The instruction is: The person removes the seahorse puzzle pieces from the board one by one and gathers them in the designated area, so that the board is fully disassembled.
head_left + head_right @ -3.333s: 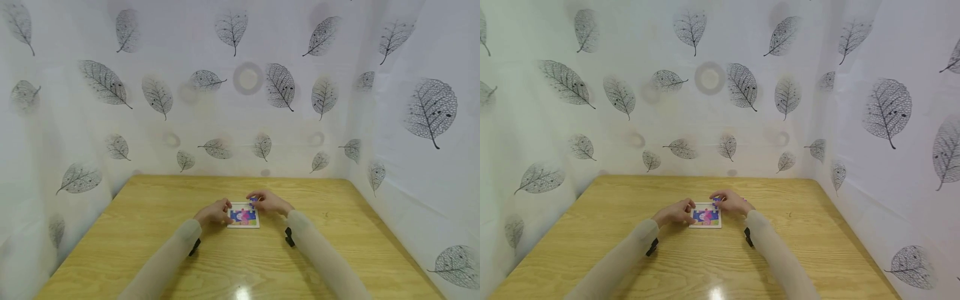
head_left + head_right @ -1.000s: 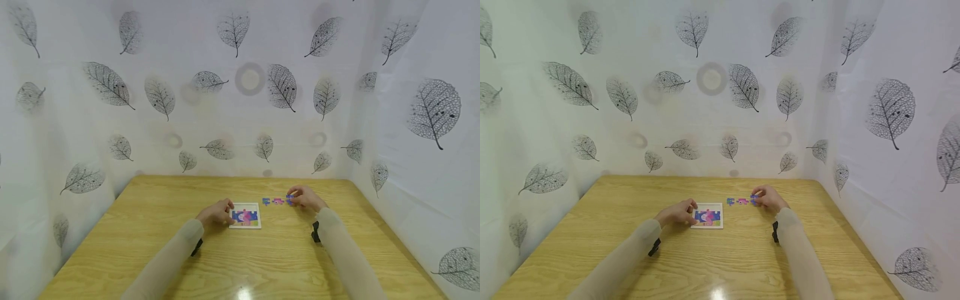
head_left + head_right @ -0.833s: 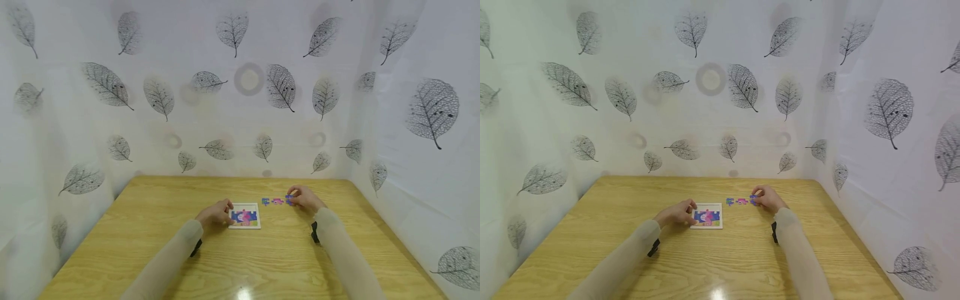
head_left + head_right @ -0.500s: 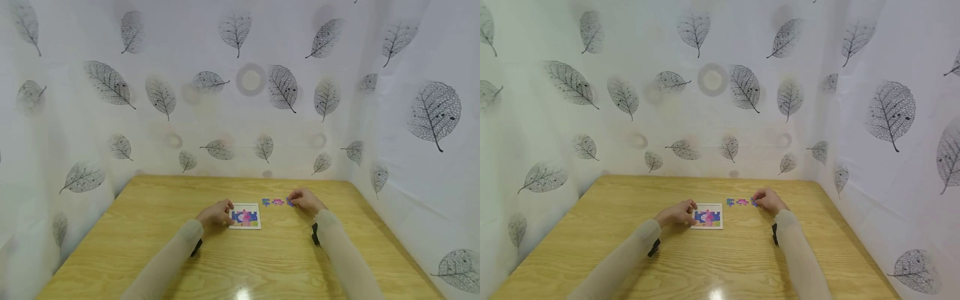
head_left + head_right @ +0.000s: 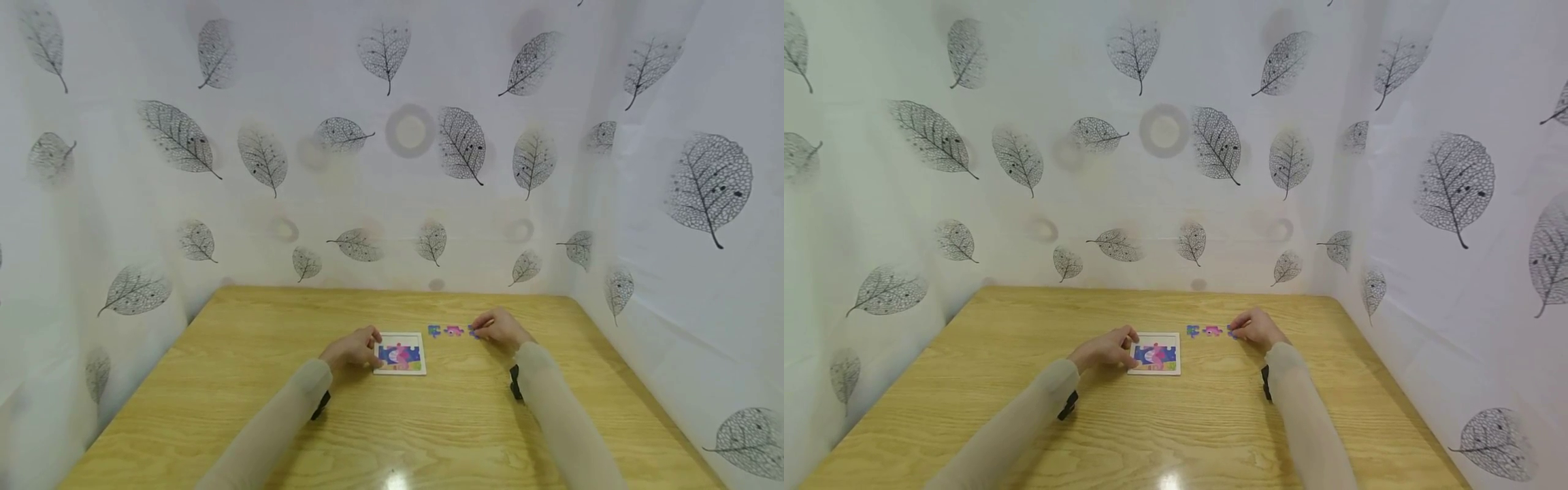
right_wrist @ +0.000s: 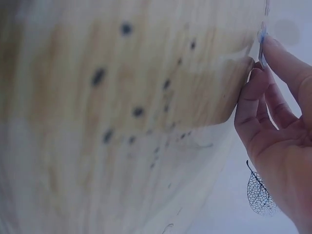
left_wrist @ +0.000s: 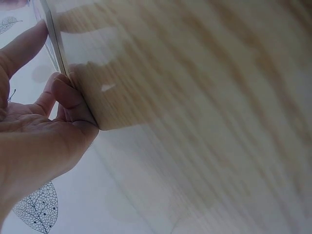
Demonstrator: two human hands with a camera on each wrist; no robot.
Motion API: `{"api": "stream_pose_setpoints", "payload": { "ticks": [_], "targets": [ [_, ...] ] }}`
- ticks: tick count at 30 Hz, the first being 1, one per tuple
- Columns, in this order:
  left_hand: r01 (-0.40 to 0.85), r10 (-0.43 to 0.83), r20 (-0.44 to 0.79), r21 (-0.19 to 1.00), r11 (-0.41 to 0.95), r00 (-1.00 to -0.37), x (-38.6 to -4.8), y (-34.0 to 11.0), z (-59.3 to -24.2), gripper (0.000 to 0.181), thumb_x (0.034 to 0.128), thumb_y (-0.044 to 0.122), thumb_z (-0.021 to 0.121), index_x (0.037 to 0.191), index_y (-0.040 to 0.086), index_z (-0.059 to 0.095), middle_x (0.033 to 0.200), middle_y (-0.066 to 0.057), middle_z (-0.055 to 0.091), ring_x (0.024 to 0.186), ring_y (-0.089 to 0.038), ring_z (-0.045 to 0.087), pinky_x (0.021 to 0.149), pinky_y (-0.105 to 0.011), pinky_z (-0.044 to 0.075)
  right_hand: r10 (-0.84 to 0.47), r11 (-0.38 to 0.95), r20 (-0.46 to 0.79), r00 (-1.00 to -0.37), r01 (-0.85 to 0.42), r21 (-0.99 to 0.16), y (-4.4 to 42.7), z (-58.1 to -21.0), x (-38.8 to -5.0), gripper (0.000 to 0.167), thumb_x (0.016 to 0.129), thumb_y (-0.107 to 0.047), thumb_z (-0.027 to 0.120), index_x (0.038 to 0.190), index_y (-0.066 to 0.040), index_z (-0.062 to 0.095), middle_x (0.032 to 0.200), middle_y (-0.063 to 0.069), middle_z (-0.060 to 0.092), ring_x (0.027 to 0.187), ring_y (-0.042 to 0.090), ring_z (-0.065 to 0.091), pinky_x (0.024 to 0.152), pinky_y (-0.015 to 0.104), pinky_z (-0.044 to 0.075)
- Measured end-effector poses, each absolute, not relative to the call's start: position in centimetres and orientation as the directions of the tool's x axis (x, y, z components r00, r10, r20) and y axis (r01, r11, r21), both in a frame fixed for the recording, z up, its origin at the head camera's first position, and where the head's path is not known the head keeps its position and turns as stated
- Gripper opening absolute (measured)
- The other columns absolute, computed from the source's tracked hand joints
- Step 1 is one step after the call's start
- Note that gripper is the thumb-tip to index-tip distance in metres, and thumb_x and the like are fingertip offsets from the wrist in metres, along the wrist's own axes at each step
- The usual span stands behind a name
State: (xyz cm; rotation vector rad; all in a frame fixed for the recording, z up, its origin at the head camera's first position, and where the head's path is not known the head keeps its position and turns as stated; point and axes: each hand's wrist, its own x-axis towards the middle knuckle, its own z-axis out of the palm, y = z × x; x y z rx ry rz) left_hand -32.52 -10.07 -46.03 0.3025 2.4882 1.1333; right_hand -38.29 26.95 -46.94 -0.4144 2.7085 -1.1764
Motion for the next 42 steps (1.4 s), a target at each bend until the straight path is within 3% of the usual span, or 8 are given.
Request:
{"api": "stream_pose_setpoints", "payload": {
  "ticks": [13,20,31,42],
  "targets": [
    [0.039,0.352,-0.256,0.758,0.651,-0.900,-32.48,-10.12,-46.22,0.045,0.0827,0.011,0.077,0.119,0.006,0.051,0.102,-0.009,0.048,0.093,-0.023,0.046,0.084,-0.037,0.040,-0.315,0.672,-0.061,-0.947,-0.178,-0.719,26.89,-47.09,-38.38,0.020,0.091,-0.006,0.067,0.108,0.002,0.070,0.107,0.018,0.068,0.094,0.024,0.064,0.073,0.030,0.053],
    [0.052,0.360,-0.246,0.758,0.650,-0.900,-32.37,-10.15,-45.87,0.046,0.0832,0.011,0.076,0.120,0.005,0.050,0.102,-0.010,0.048,0.093,-0.023,0.046,0.084,-0.037,0.041,-0.321,0.669,-0.092,-0.943,-0.157,-0.727,26.96,-46.93,-38.28,0.029,0.091,-0.008,0.067,0.119,-0.001,0.067,0.113,0.017,0.066,0.098,0.024,0.062,0.076,0.031,0.052],
    [0.052,0.357,-0.244,0.759,0.649,-0.901,-32.43,-10.18,-46.03,0.046,0.0829,0.011,0.077,0.121,0.005,0.051,0.104,-0.010,0.048,0.094,-0.024,0.046,0.086,-0.039,0.041,-0.316,0.675,-0.109,-0.942,-0.143,-0.724,26.79,-46.99,-38.27,0.028,0.091,-0.003,0.065,0.118,-0.001,0.068,0.122,0.020,0.063,0.109,0.031,0.060,0.085,0.037,0.053],
    [0.059,0.356,-0.245,0.747,0.662,-0.902,-32.59,-10.16,-46.19,0.046,0.0827,0.014,0.077,0.120,0.006,0.052,0.105,-0.010,0.049,0.095,-0.023,0.046,0.088,-0.040,0.041,-0.338,0.673,-0.100,-0.936,-0.165,-0.721,26.89,-46.81,-38.13,0.028,0.093,-0.005,0.064,0.119,0.001,0.067,0.128,0.023,0.060,0.110,0.033,0.060,0.079,0.032,0.052]
  ]
}}
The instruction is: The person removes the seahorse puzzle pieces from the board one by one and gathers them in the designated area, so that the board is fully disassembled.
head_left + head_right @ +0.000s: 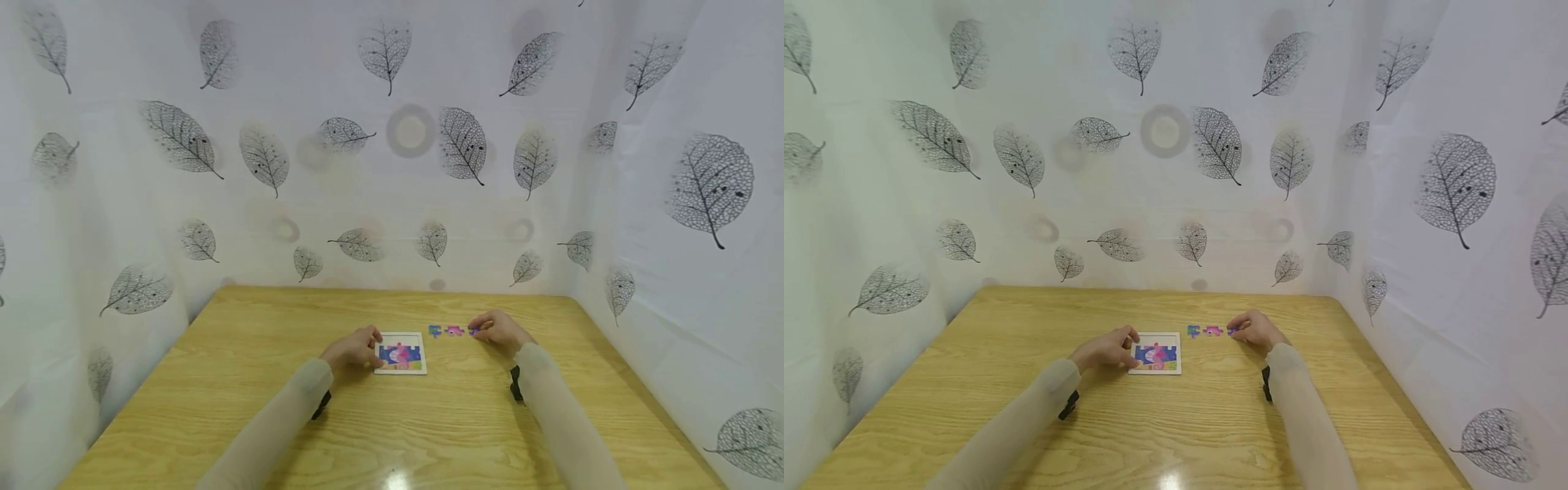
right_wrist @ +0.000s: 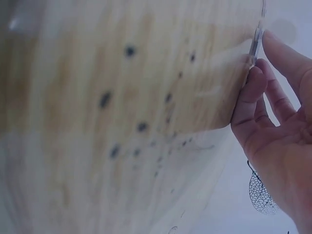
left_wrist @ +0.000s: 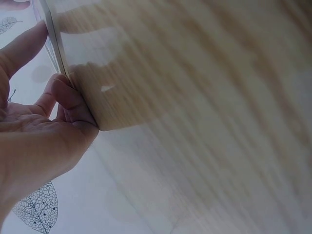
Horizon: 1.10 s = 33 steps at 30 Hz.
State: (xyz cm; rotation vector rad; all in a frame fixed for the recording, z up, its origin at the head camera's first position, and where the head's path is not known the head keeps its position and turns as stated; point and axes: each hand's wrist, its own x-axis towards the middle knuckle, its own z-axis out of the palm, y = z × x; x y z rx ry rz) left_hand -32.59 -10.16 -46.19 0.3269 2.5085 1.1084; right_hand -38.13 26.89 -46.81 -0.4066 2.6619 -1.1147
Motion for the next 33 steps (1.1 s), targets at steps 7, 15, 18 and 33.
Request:
{"api": "stream_pose_setpoints", "payload": {
  "ticks": [7,15,18,33],
  "targets": [
    [0.070,0.367,-0.236,0.751,0.656,-0.900,-32.7,-10.1,-46.2,0.047,0.0816,0.012,0.078,0.119,0.005,0.051,0.104,-0.010,0.049,0.094,-0.023,0.046,0.086,-0.039,0.042,-0.308,0.657,-0.099,-0.946,-0.136,-0.742,27.0,-46.6,-37.9,0.030,0.095,-0.006,0.059,0.125,-0.001,0.064,0.136,0.024,0.055,0.119,0.039,0.056,0.089,0.039,0.053],
    [0.045,0.353,-0.250,0.758,0.650,-0.902,-32.5,-10.1,-46.1,0.049,0.0819,0.012,0.077,0.120,0.004,0.048,0.109,-0.012,0.049,0.098,-0.025,0.046,0.093,-0.043,0.041,-0.345,0.634,-0.056,-0.937,-0.189,-0.750,26.9,-46.5,-38.0,0.031,0.097,-0.010,0.058,0.126,0.001,0.062,0.128,0.022,0.060,0.107,0.032,0.062,0.079,0.033,0.054],
    [0.041,0.353,-0.253,0.758,0.650,-0.901,-32.5,-10.3,-46.1,0.049,0.0825,0.014,0.077,0.120,0.004,0.047,0.111,-0.013,0.049,0.100,-0.026,0.046,0.095,-0.044,0.041,-0.379,0.619,-0.027,-0.925,-0.231,-0.750,26.5,-46.3,-38.0,0.034,0.097,-0.013,0.060,0.128,0.002,0.061,0.126,0.022,0.062,0.102,0.028,0.064,0.076,0.032,0.054],
    [0.047,0.342,-0.244,0.750,0.660,-0.908,-32.6,-10.3,-46.3,0.054,0.0776,0.012,0.081,0.120,0.004,0.048,0.111,-0.011,0.050,0.101,-0.025,0.046,0.099,-0.046,0.039,-0.494,0.519,-0.106,-0.863,-0.195,-0.833,22.0,-45.4,-37.1,0.038,0.094,-0.012,0.064,0.129,0.001,0.060,0.117,0.017,0.066,0.099,0.023,0.064,0.078,0.037,0.055]
  ]
}}
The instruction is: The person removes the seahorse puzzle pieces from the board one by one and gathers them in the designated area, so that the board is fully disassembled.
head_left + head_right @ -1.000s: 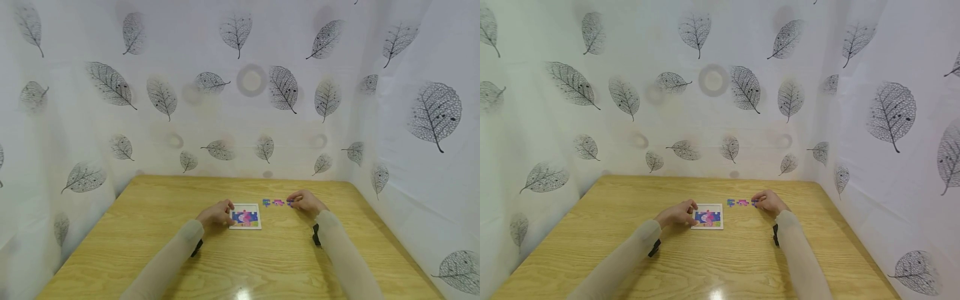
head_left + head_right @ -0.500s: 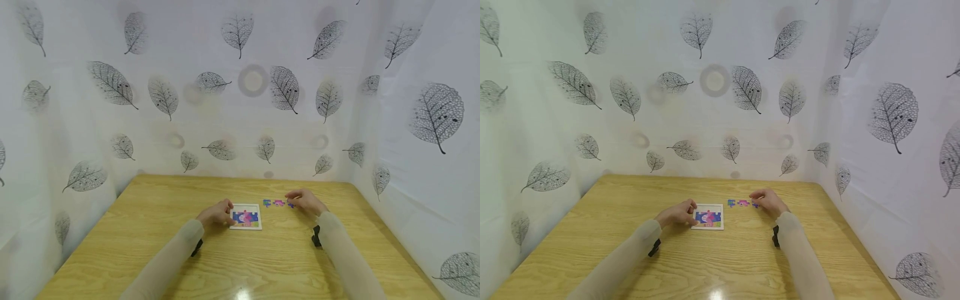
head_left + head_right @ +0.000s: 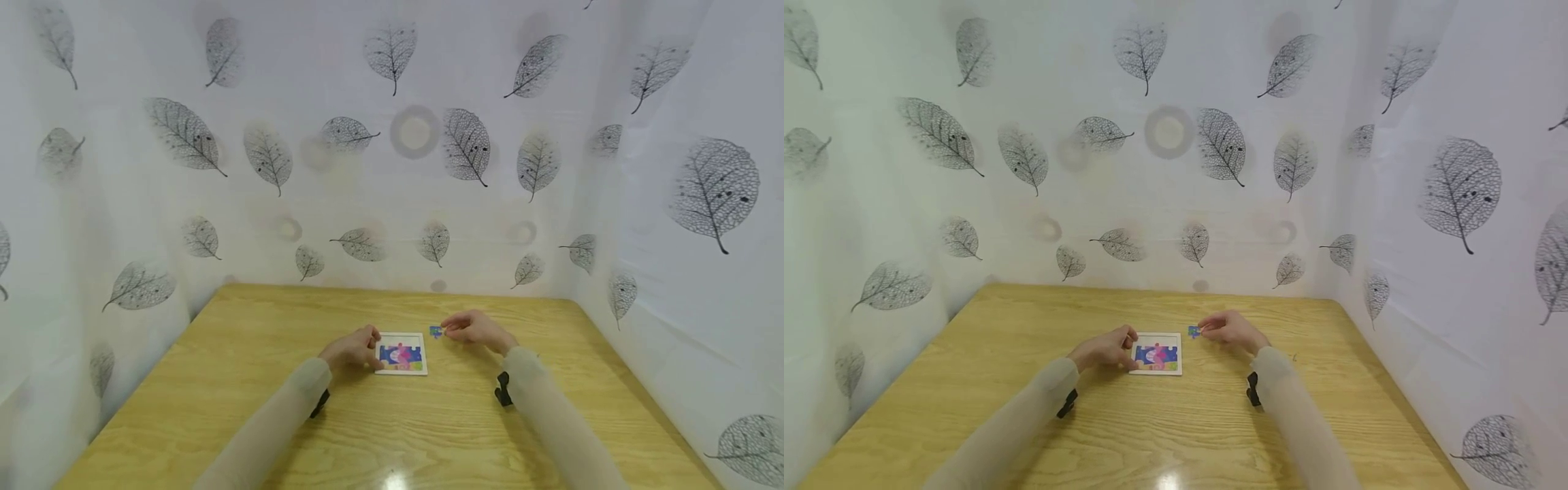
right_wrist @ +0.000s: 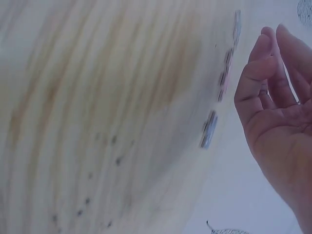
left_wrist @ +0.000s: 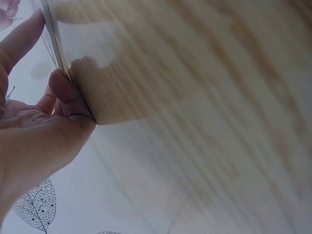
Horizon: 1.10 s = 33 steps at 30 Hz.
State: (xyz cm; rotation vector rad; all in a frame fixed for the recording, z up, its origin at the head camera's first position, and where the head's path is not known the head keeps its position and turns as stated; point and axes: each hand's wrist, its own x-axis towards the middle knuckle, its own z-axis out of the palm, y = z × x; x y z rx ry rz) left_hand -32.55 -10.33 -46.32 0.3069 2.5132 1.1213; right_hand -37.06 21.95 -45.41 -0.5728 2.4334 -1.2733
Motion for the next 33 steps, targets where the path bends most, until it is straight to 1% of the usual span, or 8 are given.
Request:
{"api": "stream_pose_setpoints", "payload": {
  "ticks": [4,10,14,20,26,30,33],
  "targets": [
    [0.044,0.334,-0.248,0.742,0.669,-0.910,-32.7,-10.3,-46.3,0.054,0.0780,0.013,0.081,0.120,0.005,0.048,0.111,-0.011,0.050,0.101,-0.025,0.047,0.100,-0.045,0.040,-0.532,0.481,-0.116,-0.839,-0.186,-0.857,20.6,-45.5,-37.0,0.037,0.093,-0.008,0.065,0.127,0.005,0.059,0.116,0.020,0.067,0.097,0.025,0.065,0.077,0.035,0.055],
    [0.031,0.337,-0.256,0.753,0.657,-0.906,-32.6,-10.3,-46.2,0.052,0.0798,0.013,0.080,0.120,0.005,0.048,0.113,-0.012,0.050,0.104,-0.027,0.047,0.101,-0.048,0.039,-0.543,0.495,-0.159,-0.824,-0.161,-0.854,18.2,-45.8,-36.5,0.031,0.090,-0.006,0.067,0.120,0.002,0.065,0.110,0.015,0.071,0.092,0.018,0.067,0.074,0.030,0.055],
    [0.036,0.337,-0.258,0.745,0.667,-0.905,-32.6,-10.2,-46.0,0.052,0.0800,0.015,0.080,0.120,0.006,0.048,0.113,-0.012,0.050,0.103,-0.027,0.047,0.099,-0.048,0.040,-0.541,0.484,-0.166,-0.825,-0.144,-0.863,16.8,-45.7,-36.3,0.031,0.090,-0.005,0.067,0.120,0.001,0.066,0.108,0.012,0.072,0.093,0.016,0.068,0.078,0.030,0.056],
    [0.053,0.337,-0.250,0.728,0.684,-0.908,-32.6,-10.3,-46.2,0.053,0.0798,0.018,0.081,0.120,0.006,0.048,0.112,-0.012,0.051,0.102,-0.026,0.049,0.098,-0.047,0.041,-0.582,0.434,-0.146,-0.800,-0.153,-0.888,14.7,-45.8,-36.4,0.035,0.090,-0.005,0.067,0.124,0.000,0.064,0.112,0.011,0.072,0.100,0.020,0.069,0.083,0.032,0.056],
    [0.069,0.351,-0.240,0.732,0.678,-0.905,-32.6,-10.5,-46.4,0.054,0.0799,0.018,0.081,0.121,0.006,0.049,0.113,-0.012,0.051,0.104,-0.027,0.050,0.098,-0.048,0.041,-0.614,0.398,-0.130,-0.778,-0.164,-0.903,12.6,-45.7,-36.2,0.036,0.090,-0.003,0.067,0.126,0.003,0.063,0.114,0.016,0.071,0.105,0.026,0.068,0.089,0.034,0.055],
    [0.069,0.354,-0.243,0.731,0.679,-0.903,-32.5,-10.5,-46.3,0.054,0.0799,0.018,0.081,0.122,0.006,0.048,0.113,-0.013,0.051,0.104,-0.027,0.050,0.097,-0.048,0.042,-0.631,0.408,-0.113,-0.768,-0.204,-0.890,11.4,-45.8,-36.2,0.033,0.090,-0.003,0.067,0.123,0.001,0.065,0.118,0.017,0.069,0.105,0.024,0.067,0.090,0.033,0.054],
    [0.061,0.350,-0.248,0.733,0.678,-0.903,-32.5,-10.5,-46.3,0.055,0.0795,0.018,0.081,0.123,0.007,0.048,0.118,-0.015,0.052,0.108,-0.030,0.051,0.099,-0.050,0.041,-0.627,0.444,-0.114,-0.770,-0.234,-0.865,10.9,-45.8,-36.2,0.031,0.090,-0.004,0.067,0.121,-0.002,0.067,0.121,0.015,0.068,0.105,0.021,0.066,0.089,0.032,0.054]
  ]
}}
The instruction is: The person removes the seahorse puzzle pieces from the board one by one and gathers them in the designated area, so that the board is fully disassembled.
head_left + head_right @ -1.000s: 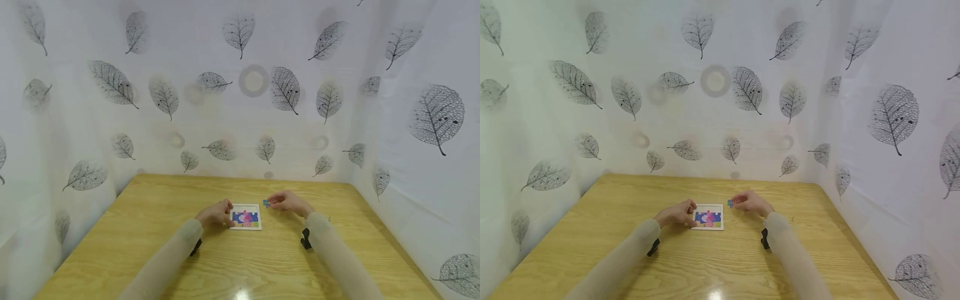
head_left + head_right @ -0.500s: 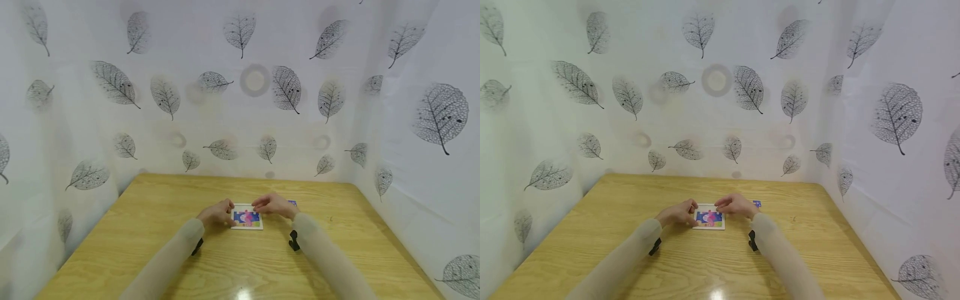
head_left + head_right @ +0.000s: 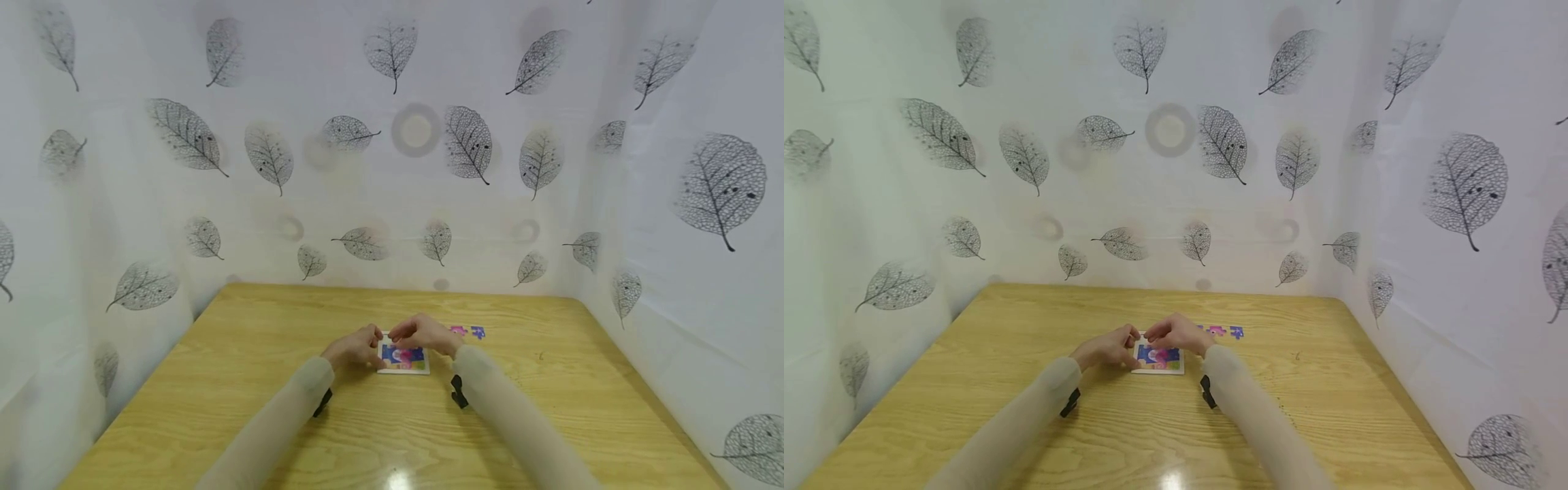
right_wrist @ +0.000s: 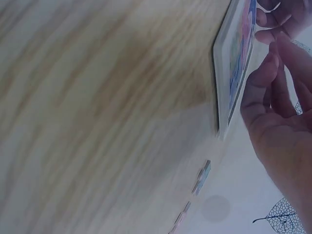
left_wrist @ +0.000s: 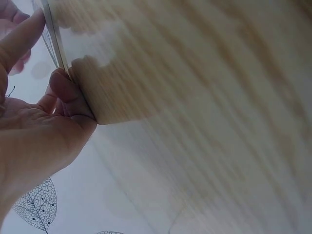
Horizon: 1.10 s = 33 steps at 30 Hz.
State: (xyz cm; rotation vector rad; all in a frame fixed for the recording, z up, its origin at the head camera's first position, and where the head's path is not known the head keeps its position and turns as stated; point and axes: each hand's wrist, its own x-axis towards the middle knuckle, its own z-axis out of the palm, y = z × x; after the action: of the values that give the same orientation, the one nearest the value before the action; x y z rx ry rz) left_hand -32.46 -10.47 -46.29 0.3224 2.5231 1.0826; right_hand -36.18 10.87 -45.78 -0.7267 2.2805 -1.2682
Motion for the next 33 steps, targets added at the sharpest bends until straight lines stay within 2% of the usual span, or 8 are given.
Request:
{"api": "stream_pose_setpoints", "payload": {
  "ticks": [6,11,16,25,29,33],
  "targets": [
    [0.050,0.346,-0.255,0.738,0.673,-0.903,-32.3,-10.6,-46.3,0.057,0.0797,0.019,0.081,0.125,0.008,0.047,0.127,-0.019,0.051,0.117,-0.034,0.050,0.103,-0.053,0.039,-0.616,0.492,-0.127,-0.778,-0.254,-0.833,10.4,-45.9,-36.2,0.032,0.089,-0.003,0.067,0.121,-0.003,0.068,0.122,0.013,0.067,0.103,0.019,0.064,0.088,0.032,0.054],
    [0.079,0.354,-0.235,0.726,0.683,-0.905,-32.3,-10.5,-46.2,0.055,0.0796,0.019,0.080,0.123,0.008,0.048,0.116,-0.014,0.052,0.105,-0.029,0.051,0.096,-0.049,0.042,-0.619,0.520,-0.147,-0.771,-0.263,-0.812,9.9,-45.8,-36.3,0.034,0.088,-0.004,0.068,0.122,-0.006,0.068,0.124,0.010,0.067,0.108,0.021,0.062,0.093,0.036,0.052],
    [0.093,0.359,-0.238,0.707,0.701,-0.903,-32.5,-10.5,-46.3,0.051,0.0816,0.021,0.079,0.121,0.009,0.049,0.107,-0.010,0.050,0.097,-0.025,0.049,0.088,-0.042,0.042,-0.655,0.542,-0.156,-0.739,-0.317,-0.778,9.5,-45.8,-36.2,0.042,0.082,0.001,0.071,0.124,-0.004,0.066,0.124,0.011,0.066,0.113,0.024,0.058,0.098,0.040,0.048],
    [0.083,0.355,-0.242,0.712,0.698,-0.903,-32.7,-10.5,-46.1,0.052,0.0801,0.019,0.080,0.120,0.007,0.049,0.114,-0.014,0.052,0.103,-0.027,0.050,0.097,-0.048,0.042,-0.659,0.534,-0.199,-0.725,-0.265,-0.803,9.3,-45.8,-36.0,0.040,0.084,0.005,0.069,0.122,-0.002,0.065,0.114,0.008,0.067,0.101,0.017,0.058,0.089,0.030,0.051],
    [0.077,0.354,-0.248,0.715,0.695,-0.902,-32.7,-10.5,-46.1,0.051,0.0804,0.020,0.080,0.120,0.008,0.050,0.115,-0.014,0.052,0.103,-0.027,0.050,0.098,-0.048,0.041,-0.653,0.541,-0.215,-0.727,-0.248,-0.804,9.3,-45.9,-36.1,0.039,0.083,0.005,0.069,0.121,-0.003,0.066,0.108,0.008,0.065,0.096,0.017,0.055,0.083,0.029,0.050],
    [0.079,0.358,-0.249,0.713,0.696,-0.900,-32.7,-10.4,-46.3,0.050,0.0804,0.019,0.080,0.119,0.008,0.050,0.114,-0.014,0.051,0.103,-0.027,0.049,0.097,-0.048,0.041,-0.636,0.563,-0.236,-0.734,-0.233,-0.793,9.2,-45.9,-36.0,0.039,0.083,0.005,0.069,0.121,-0.004,0.066,0.107,0.007,0.063,0.096,0.017,0.054,0.083,0.030,0.050]
  ]
}}
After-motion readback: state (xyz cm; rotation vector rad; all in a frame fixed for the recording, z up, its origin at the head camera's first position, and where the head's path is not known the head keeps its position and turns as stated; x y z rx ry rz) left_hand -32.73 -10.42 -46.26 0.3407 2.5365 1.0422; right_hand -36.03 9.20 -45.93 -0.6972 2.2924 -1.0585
